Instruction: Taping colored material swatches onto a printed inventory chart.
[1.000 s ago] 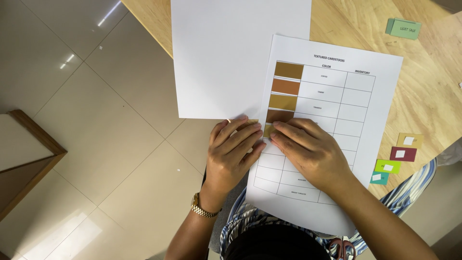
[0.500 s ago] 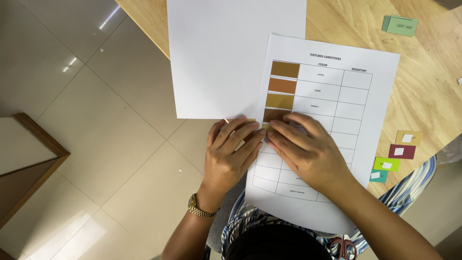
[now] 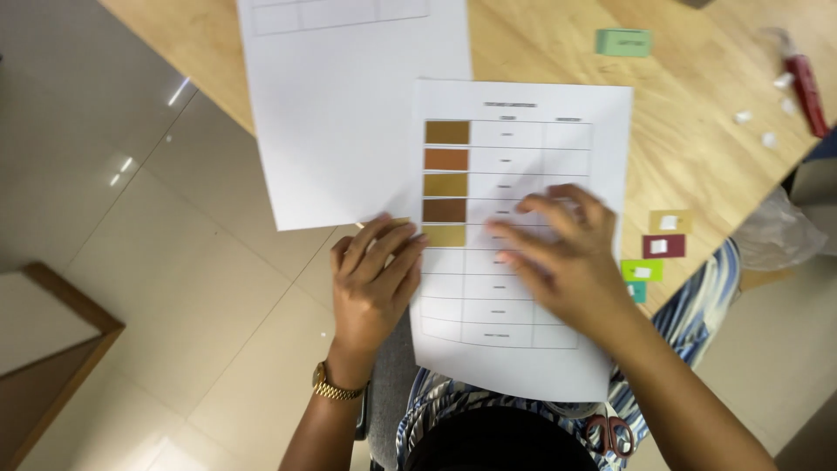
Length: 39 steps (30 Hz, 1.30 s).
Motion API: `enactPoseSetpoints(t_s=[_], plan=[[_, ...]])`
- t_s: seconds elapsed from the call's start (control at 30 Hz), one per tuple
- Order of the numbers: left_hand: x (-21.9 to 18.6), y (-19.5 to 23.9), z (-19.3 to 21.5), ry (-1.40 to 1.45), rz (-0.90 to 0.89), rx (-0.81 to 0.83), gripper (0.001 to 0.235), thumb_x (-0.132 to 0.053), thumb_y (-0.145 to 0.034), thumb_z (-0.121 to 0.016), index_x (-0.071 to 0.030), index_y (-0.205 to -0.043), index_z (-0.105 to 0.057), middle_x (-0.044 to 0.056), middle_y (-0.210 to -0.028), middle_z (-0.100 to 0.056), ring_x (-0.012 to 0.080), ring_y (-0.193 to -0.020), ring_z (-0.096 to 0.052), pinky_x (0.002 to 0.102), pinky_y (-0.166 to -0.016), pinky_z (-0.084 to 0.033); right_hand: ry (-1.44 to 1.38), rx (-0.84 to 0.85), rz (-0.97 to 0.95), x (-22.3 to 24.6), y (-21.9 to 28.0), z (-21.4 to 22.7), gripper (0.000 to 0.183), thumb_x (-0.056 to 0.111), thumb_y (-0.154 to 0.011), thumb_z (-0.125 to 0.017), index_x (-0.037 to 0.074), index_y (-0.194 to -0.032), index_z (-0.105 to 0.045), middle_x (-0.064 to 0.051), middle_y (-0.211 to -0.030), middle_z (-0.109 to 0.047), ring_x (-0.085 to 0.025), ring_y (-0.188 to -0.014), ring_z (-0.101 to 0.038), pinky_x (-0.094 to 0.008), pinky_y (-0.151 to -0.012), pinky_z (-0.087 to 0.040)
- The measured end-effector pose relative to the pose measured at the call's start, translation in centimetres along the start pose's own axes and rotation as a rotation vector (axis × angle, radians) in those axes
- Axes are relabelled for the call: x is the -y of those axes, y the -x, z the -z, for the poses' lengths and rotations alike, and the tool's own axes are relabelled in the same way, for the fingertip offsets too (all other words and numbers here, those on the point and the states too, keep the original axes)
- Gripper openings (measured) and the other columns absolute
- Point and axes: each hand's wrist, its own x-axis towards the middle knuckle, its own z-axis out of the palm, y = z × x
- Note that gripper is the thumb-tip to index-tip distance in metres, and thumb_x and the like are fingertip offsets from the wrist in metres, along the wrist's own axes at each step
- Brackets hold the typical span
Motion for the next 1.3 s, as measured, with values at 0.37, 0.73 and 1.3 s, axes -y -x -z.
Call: enactPoseSetpoints(t_s=[0.37, 0.73, 1.3], plan=[[-2.9, -1.0, 1.4, -0.158, -0.011, 0.006, 0.014, 0.0, -0.098, -0.072, -0.011, -0.108, -0.075, 0.002, -0.118, -0.076, 0.0217, -0.116, -0.071, 0.035, -0.095, -0.035, -0.27, -0.348, -0.907, -9.6, 6.4, 5.1, 0.054, 0.024, -0.089, -0.084, 0.011, -0.118, -0.04, -0.009, -0.123, -0.034, -0.024, -0.116, -0.039, -0.038, -0.098, -0.036], [-10.6, -3.2, -0.6, -0.027, -0.006, 0.073, 0.021, -0.011, -0.094, -0.073, -0.011, -0.115, -0.074, 0.003, -0.12, -0.075, 0.0242, -0.124, -0.065, 0.042, -0.104, -0.038, -1.109, -0.803, -0.97, -10.8, 11.6, 4.7, 0.016, 0.003, -0.106, -0.065, 0.015, -0.109, -0.054, 0.006, -0.073, -0.06, -0.007, -0.072, -0.057, -0.022, -0.071, -0.048], [-22.8, -6.9, -2.5, 1.068, 0.33, 0.59, 0.06, -0.015, -0.098, -0.071, -0.014, -0.154, -0.047, -0.005, -0.081, -0.069, 0.0068, -0.075, -0.059, 0.022, -0.078, -0.051, -0.935, -0.661, -0.437, 0.8, 15.4, 8.2, 0.021, -0.001, -0.098, -0.063, 0.01, -0.105, -0.047, -0.007, -0.081, -0.063, -0.017, -0.076, -0.063, -0.025, -0.072, -0.056]])
